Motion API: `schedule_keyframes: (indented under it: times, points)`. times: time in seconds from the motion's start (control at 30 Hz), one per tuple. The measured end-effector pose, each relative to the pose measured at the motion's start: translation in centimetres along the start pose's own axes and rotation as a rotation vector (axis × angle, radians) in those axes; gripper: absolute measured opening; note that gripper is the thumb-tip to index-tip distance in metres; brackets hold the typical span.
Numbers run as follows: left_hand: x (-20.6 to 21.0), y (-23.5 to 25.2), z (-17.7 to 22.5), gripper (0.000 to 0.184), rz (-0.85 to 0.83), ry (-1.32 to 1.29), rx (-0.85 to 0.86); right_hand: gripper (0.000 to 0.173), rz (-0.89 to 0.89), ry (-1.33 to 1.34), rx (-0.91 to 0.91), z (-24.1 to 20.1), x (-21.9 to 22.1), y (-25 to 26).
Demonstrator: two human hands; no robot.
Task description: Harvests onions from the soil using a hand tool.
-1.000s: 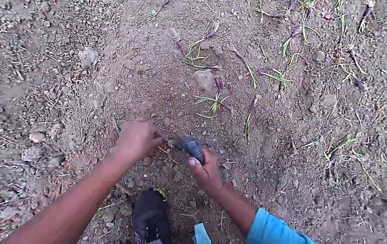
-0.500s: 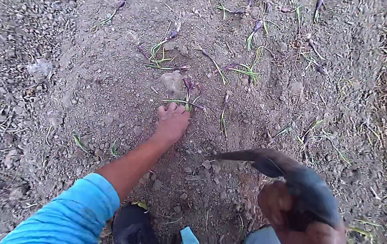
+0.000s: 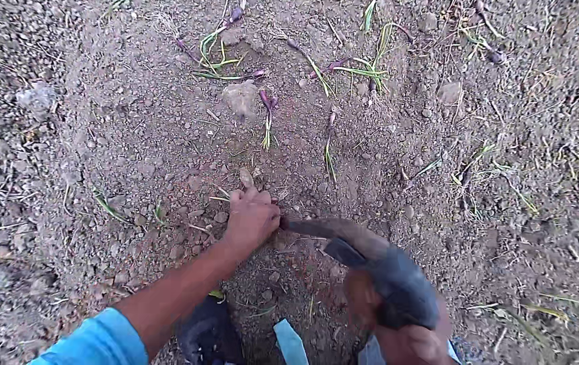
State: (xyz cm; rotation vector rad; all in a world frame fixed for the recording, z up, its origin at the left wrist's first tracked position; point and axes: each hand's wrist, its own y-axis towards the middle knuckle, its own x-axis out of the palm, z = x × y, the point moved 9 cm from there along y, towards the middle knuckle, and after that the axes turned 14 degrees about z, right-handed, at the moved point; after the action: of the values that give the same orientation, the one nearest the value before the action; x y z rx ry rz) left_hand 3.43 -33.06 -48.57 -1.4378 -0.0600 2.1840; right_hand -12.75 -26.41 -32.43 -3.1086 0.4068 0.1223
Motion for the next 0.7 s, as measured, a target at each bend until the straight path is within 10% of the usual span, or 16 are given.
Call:
schedule_keyframes:
  times: [0.23,0.47,0.6,0.7]
  points:
    - [-3.1,-1.4,-0.4,0.021,0.327,0.058,0.103,0.06,0.04,-0.289,-0.089,2.8,-7.0,0.5]
    - [-6.5,0.3,-1.4,0.011,0.175,0.089,0.046,0.055,0.08,0.098,-0.032,-5.2,-7.6,0.5]
    - [-7.3,2.6,4.9,0.006,0.154,0.125,0.225,0.065,0.071,-0.067,-0.044,5.5,-1.9,2.2]
    - [-0.9,3.7,9.2,0.006,-0.091,0.222,0.29,0.061,0.152,-0.001,0.007,4.9,-3.2,1.6]
